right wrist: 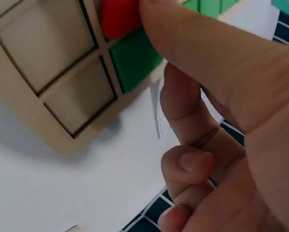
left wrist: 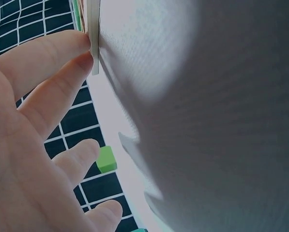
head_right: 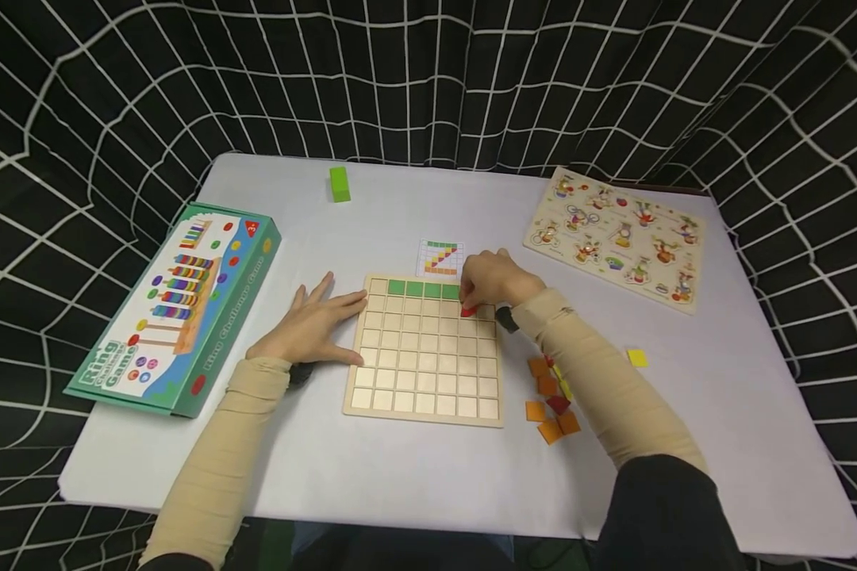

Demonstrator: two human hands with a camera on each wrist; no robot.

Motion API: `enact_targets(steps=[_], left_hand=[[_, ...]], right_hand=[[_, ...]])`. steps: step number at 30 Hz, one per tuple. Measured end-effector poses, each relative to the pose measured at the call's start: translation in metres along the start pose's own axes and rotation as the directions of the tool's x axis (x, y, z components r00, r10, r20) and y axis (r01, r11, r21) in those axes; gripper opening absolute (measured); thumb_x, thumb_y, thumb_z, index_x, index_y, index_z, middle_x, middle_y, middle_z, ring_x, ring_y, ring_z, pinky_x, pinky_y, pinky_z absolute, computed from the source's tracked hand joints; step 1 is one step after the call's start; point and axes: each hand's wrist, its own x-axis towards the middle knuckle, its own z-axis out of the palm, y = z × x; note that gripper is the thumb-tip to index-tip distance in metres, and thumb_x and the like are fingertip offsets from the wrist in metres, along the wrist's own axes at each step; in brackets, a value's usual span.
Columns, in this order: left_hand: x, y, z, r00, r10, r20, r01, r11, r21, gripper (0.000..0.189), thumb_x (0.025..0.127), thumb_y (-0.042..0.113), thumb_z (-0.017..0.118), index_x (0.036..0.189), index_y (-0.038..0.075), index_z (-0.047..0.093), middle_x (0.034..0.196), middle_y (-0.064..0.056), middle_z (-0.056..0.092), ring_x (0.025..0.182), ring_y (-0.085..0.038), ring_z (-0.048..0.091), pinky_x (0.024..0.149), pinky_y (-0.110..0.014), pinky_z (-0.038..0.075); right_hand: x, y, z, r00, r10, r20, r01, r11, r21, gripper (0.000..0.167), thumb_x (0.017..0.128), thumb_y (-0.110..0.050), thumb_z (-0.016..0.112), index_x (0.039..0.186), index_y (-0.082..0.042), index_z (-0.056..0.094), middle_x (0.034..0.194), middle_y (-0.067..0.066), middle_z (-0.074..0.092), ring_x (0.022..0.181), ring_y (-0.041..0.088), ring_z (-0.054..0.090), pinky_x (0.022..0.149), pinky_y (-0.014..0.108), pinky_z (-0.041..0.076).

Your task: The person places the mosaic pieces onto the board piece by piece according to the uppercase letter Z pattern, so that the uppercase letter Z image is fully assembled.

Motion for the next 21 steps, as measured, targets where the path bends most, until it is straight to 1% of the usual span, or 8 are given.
enact_targets(steps=[3,7,11,14,15,18,21], left_hand=[[0.000,0.000,0.000,1.000,0.003,-0.002,-0.003,1.000,0.003,0.104,0.074,0.057,0.087,0.159,0.019,0.040,0.171,0.006,0.032,0.163,-0.043,-0.005,0.122,-0.080,0.002],[0.000,0.000,0.000,1.000,-0.001,-0.001,0.001,1.000,0.004,0.105,0.073,0.057,0.087,0.159,0.019,0.040,0.171,0.007,0.033,0.163,-0.043,-0.004,0.122,-0.080,0.003],[0.001,0.001,0.000,1.000,-0.005,0.002,0.005,1.000,0.003,0.105,0.073,0.057,0.087,0.159,0.019,0.040,0.171,0.007,0.032,0.163,-0.042,-0.004,0.123,-0.079,0.002],[0.001,0.001,0.000,1.000,-0.003,0.000,0.003,1.000,0.005,0.105,0.074,0.058,0.087,0.159,0.019,0.040,0.171,0.006,0.032,0.163,-0.042,-0.004,0.123,-0.079,0.002],[0.000,0.001,0.000,1.000,-0.001,-0.001,0.001,1.000,0.005,0.105,0.074,0.057,0.087,0.159,0.019,0.040,0.171,0.006,0.032,0.163,-0.042,-0.004,0.123,-0.079,0.002],[0.000,0.002,0.000,1.000,0.001,-0.004,-0.001,1.000,0.004,0.104,0.073,0.057,0.087,0.159,0.018,0.041,0.171,0.006,0.033,0.163,-0.043,-0.004,0.122,-0.079,0.002],[-0.001,0.001,-0.001,1.000,-0.001,-0.003,0.001,1.000,0.005,0.104,0.074,0.057,0.087,0.159,0.018,0.041,0.171,0.006,0.033,0.163,-0.044,-0.003,0.122,-0.080,0.002]], right_hand=[[0.000,-0.001,0.003,1.000,0.009,-0.012,-0.009,1.000,0.008,0.013,0.082,-0.027,0.086,0.085,-0.015,0.082,0.097,0.004,0.082,0.095,0.022,0.066,0.084,0.038,0.033],[-0.001,0.001,0.007,0.999,0.034,-0.039,-0.034,0.999,0.008,0.015,0.081,-0.030,0.087,0.080,-0.016,0.081,0.093,0.002,0.082,0.091,0.022,0.064,0.087,0.041,0.036],[-0.005,0.003,0.009,0.999,0.043,-0.024,-0.042,0.998,0.036,0.014,0.083,-0.030,0.085,0.079,-0.018,0.081,0.094,0.002,0.081,0.094,0.023,0.066,0.102,0.051,0.041],[-0.009,0.005,0.010,1.000,0.020,-0.014,-0.019,0.997,0.080,0.010,0.085,-0.027,0.083,0.082,-0.017,0.083,0.094,0.003,0.082,0.098,0.024,0.068,0.113,0.059,0.038],[-0.010,0.005,0.010,1.000,0.012,-0.021,-0.010,0.995,0.098,0.010,0.086,-0.026,0.083,0.083,-0.016,0.083,0.094,0.004,0.082,0.099,0.024,0.069,0.114,0.060,0.038],[-0.016,0.009,0.008,0.998,-0.003,-0.068,0.011,0.993,0.121,0.011,0.085,-0.024,0.084,0.085,-0.013,0.084,0.095,0.007,0.082,0.096,0.024,0.068,0.109,0.056,0.043],[-0.026,0.017,0.007,0.992,0.000,-0.123,0.016,0.992,0.126,0.015,0.083,-0.024,0.086,0.086,-0.010,0.084,0.093,0.008,0.082,0.090,0.023,0.065,0.092,0.044,0.049]])
